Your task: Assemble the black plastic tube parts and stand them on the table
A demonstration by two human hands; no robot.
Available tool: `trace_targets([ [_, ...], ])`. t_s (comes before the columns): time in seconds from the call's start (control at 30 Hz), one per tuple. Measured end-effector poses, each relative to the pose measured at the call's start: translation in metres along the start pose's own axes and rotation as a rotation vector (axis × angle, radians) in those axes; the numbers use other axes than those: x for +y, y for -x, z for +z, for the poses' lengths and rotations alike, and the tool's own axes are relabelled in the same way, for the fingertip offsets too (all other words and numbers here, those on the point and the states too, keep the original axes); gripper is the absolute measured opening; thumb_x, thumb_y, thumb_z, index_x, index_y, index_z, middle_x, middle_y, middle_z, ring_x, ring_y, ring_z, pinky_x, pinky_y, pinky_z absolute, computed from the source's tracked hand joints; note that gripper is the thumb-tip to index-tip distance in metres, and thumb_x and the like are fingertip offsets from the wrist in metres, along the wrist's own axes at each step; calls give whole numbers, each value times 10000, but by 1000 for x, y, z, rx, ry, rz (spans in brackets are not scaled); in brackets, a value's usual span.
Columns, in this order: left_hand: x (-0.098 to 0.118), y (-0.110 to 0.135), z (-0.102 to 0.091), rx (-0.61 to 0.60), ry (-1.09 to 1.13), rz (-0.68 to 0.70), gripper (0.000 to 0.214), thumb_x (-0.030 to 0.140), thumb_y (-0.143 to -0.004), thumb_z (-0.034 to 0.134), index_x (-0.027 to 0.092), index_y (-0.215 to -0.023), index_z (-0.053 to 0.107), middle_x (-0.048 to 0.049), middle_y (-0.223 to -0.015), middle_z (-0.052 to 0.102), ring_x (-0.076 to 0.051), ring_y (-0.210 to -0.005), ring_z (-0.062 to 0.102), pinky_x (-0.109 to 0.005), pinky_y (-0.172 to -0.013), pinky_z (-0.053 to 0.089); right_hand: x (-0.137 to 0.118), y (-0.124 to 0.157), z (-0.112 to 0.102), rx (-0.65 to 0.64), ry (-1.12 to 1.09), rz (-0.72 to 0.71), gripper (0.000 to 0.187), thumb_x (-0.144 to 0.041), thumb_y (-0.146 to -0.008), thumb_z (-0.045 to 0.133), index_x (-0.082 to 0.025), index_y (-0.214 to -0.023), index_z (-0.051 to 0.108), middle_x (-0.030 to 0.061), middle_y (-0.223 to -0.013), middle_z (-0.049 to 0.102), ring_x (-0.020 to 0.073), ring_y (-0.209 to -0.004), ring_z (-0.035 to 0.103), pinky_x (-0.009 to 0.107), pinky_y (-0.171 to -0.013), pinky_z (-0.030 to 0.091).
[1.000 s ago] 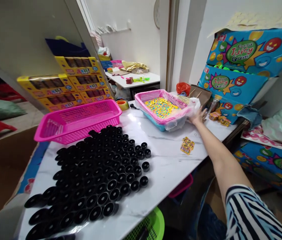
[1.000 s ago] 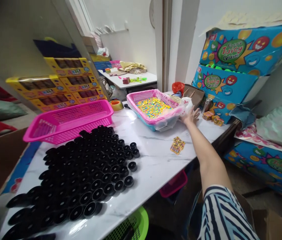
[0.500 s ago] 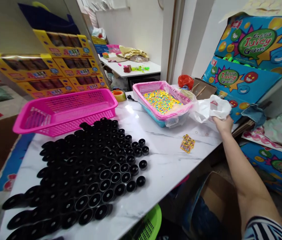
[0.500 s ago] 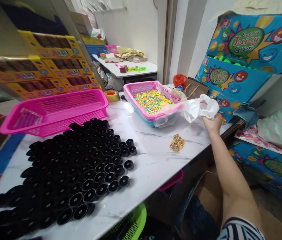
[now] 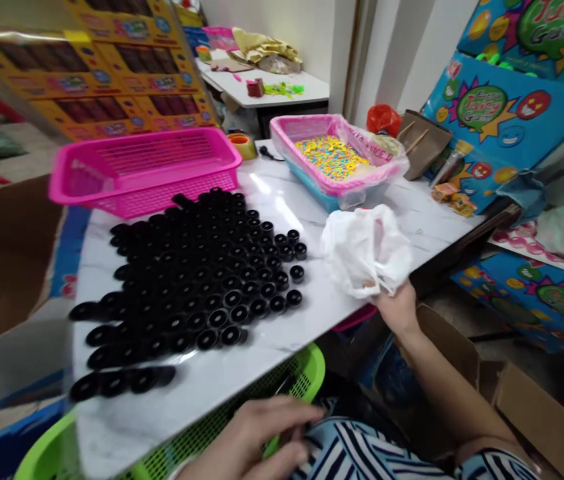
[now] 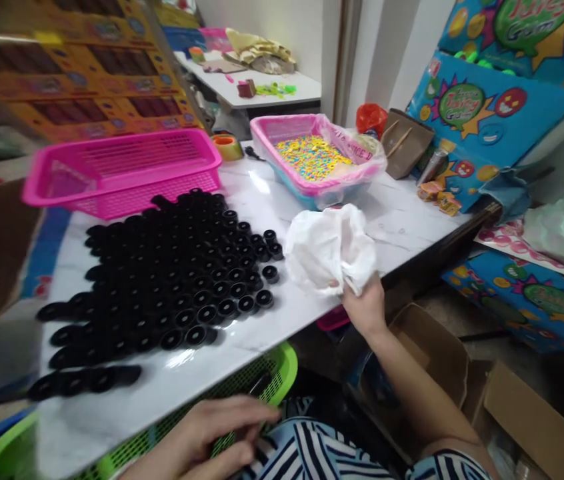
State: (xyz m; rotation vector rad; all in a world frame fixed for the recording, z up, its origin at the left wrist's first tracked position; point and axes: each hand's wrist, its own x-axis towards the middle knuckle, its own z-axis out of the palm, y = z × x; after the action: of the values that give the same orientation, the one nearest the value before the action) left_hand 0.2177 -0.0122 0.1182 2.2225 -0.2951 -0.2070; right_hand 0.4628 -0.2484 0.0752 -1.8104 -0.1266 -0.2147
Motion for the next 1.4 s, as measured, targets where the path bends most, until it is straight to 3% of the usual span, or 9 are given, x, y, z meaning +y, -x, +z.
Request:
trace_targets([
  [0.1,32,-46,-2,206,-155,237,516,299,-982,600,196,-1479,505,-124,-1376,654,-211,-1237,644,-340,-1097,550,2,9,13,-171,21,16,477,-516,-811,754,-149,-1116,728,127,-1089,772,286,-1000,722,446,-919,576],
  [0.2,38,-95,0,414,-454,343,560,257,-1002,545,83,-1519,423,-186,-1500,538,-267,-1383,521,-432,-1201,455,-7,5,14,-10,-130,38,456,-539,-880,683,-132,-1079,736,119,-1060,770,274,-1003,724,423,-910,582],
  [0.4,18,-158,-1,462,-856,211,551,153,-1017,431,59,-1557,365,-195,-1320,640,-338,-1423,473,-497,-1186,412,-14,0,10,173,-598,153,523,-568,-949,587,-150,-1255,660,106,-1234,719,246,-1187,683,467,-1091,524],
  [0.6,21,-167,-8,447,-916,182,212,167,-976,520,135,-842,681,-101,-934,657,-294,-1175,610,-512,-1164,412,-7,0,-2,38,-332,9,670,-534,-881,688,-185,-1427,513,116,-1357,634,267,-1279,610,515,-1177,422],
  [0.73,28,-168,-16,556,-822,302,198,196,-1002,489,155,-944,673,-80,-1005,673,-279,-1320,525,-483,-1207,365,-22,-18,0,59,321,-276,755,-478,-794,770,-155,-1428,518,181,-1434,512,349,-1349,506,560,-1170,396],
  [0.9,13,-167,-33,555,-864,209,234,112,-972,468,148,-856,668,-64,-751,665,-270,-1109,624,-521,-1163,398,-27,-72,-14,-45,769,-426,282,-358,-801,701,-145,-985,723,182,-1107,616,358,-1080,610,543,-1026,494],
  [1.03,17,-156,-38,589,-846,196,293,358,-1001,552,135,-1149,670,-105,-986,706,-295,-1125,613,-525,-1126,427,-27,-97,-30,-4,495,-159,355,-380,-718,778,-180,-996,687,51,-774,659,241,-718,627,422,-741,567],
  [1.13,29,-160,-25,522,-856,366,588,447,-981,581,127,-1463,478,-172,-1441,547,-370,-1439,410,-543,-1210,338,-38,-92,-24,-209,88,70,465,-478,-724,801,-194,-1050,630,-27,-646,631,118,-428,476,270,-428,432],
  [1.4,16,-203,-11,358,-753,307,245,189,-1017,436,136,-881,633,-88,-866,656,-258,-920,646,-448,-967,476,-51,-96,-24,-152,-188,152,540,-449,-694,833,-217,-1083,539,-154,-475,442,70,-276,351,177,-286,259],
])
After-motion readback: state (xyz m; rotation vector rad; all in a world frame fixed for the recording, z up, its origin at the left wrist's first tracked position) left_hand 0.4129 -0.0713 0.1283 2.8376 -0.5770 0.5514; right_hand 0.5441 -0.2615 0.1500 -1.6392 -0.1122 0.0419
